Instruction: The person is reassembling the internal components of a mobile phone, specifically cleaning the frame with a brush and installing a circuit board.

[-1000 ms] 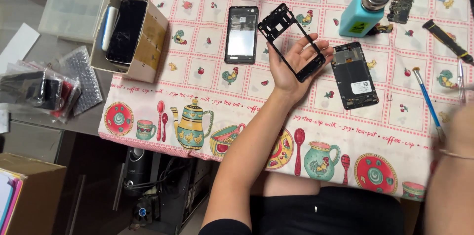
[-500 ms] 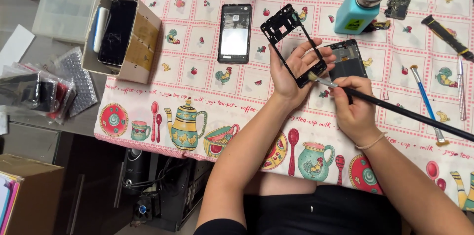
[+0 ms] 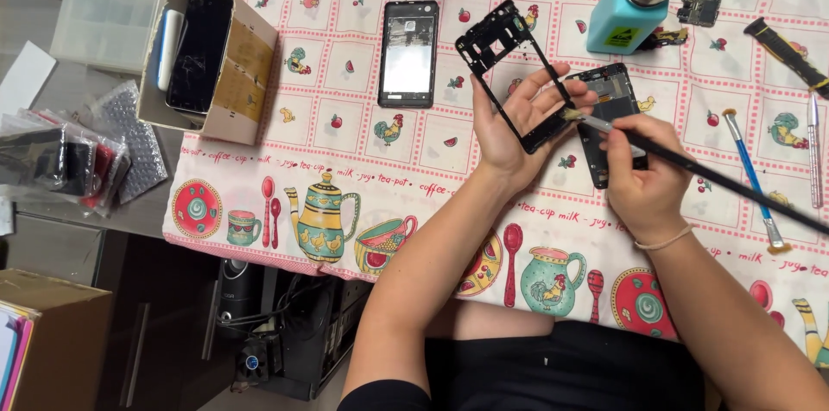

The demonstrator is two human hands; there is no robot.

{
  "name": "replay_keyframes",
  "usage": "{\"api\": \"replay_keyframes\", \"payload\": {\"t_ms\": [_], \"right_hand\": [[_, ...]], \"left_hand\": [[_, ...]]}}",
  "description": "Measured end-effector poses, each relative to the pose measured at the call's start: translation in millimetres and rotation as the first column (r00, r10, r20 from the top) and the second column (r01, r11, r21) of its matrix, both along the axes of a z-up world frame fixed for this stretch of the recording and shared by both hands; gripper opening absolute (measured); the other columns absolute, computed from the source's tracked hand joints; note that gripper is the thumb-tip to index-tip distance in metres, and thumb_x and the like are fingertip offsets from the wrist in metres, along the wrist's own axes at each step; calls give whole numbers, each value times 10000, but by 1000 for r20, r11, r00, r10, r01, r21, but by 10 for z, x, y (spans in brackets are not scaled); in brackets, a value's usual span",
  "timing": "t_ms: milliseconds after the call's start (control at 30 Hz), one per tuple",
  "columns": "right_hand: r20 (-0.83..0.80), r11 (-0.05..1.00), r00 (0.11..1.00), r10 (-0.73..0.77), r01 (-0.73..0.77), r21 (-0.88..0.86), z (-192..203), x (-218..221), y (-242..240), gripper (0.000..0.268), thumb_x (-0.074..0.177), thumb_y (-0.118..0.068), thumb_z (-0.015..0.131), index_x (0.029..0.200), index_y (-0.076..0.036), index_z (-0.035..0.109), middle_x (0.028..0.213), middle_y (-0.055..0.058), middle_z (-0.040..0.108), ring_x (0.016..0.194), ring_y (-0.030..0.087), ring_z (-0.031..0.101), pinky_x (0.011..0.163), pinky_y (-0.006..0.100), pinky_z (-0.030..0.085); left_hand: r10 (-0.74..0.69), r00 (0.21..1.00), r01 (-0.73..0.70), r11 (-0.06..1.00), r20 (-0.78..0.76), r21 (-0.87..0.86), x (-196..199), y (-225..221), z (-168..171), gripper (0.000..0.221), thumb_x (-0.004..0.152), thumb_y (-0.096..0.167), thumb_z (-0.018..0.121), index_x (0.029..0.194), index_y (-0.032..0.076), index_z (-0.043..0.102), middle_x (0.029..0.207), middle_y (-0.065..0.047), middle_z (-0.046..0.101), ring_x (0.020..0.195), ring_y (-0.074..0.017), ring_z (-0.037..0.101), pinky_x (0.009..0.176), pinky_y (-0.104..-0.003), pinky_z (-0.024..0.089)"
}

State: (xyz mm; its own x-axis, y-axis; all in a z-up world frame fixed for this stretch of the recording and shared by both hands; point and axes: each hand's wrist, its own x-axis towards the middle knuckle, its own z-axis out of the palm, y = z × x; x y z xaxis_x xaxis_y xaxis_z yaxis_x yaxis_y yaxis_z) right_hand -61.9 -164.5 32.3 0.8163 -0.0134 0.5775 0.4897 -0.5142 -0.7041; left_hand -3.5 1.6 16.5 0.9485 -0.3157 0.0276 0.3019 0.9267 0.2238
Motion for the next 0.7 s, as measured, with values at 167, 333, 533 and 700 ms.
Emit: {"api": "replay_keyframes", "payload": {"t_ms": [167, 333, 533, 700], "right_hand": [[-136, 982, 981, 140, -155, -105, 189, -121, 144, 142, 1065, -33, 601, 1144, 44, 691, 1103, 184, 723, 985, 288, 708, 914, 374, 546], [-184, 947, 937, 297, -313, -64, 259, -205, 239, 174, 1036, -109, 606, 1145, 11, 668, 1107, 148, 723, 1014, 279, 711, 938, 352, 539], [-97, 987, 994, 42, -56, -151, 212, -29, 35, 105, 1101, 5, 603, 1141, 51, 689, 1131, 194, 704, 1035, 329, 666, 943, 414, 506], [-27, 984, 994, 108, -111, -142, 277, -108, 112, 101, 1037, 35, 650, 1080, 39, 742, 1064, 179, 744, 947, 290, 709, 901, 386, 542]], "left_hand": [[70, 997, -70, 997, -8, 11, 59, 24, -52, 1068, 1013, 887, 298, 1340, -96, 560, 1127, -305, 675, 1069, -456, 669, 987, -525, 520], [27, 999, -26, 997, -21, 69, 40, 49, -27, 1067, 987, 902, 306, 1365, -63, 559, 1145, -278, 689, 1054, -434, 686, 950, -474, 544], [-8, 1000, 9, 997, -16, 79, 40, 58, 24, 1070, 995, 916, 256, 1367, -41, 557, 1161, -286, 684, 1052, -433, 690, 829, -445, 540], [97, 995, -98, 995, 26, 34, 37, 5, -24, 1056, 1030, 868, 281, 1335, -102, 566, 1098, -298, 686, 1039, -436, 672, 1000, -533, 500]]}}
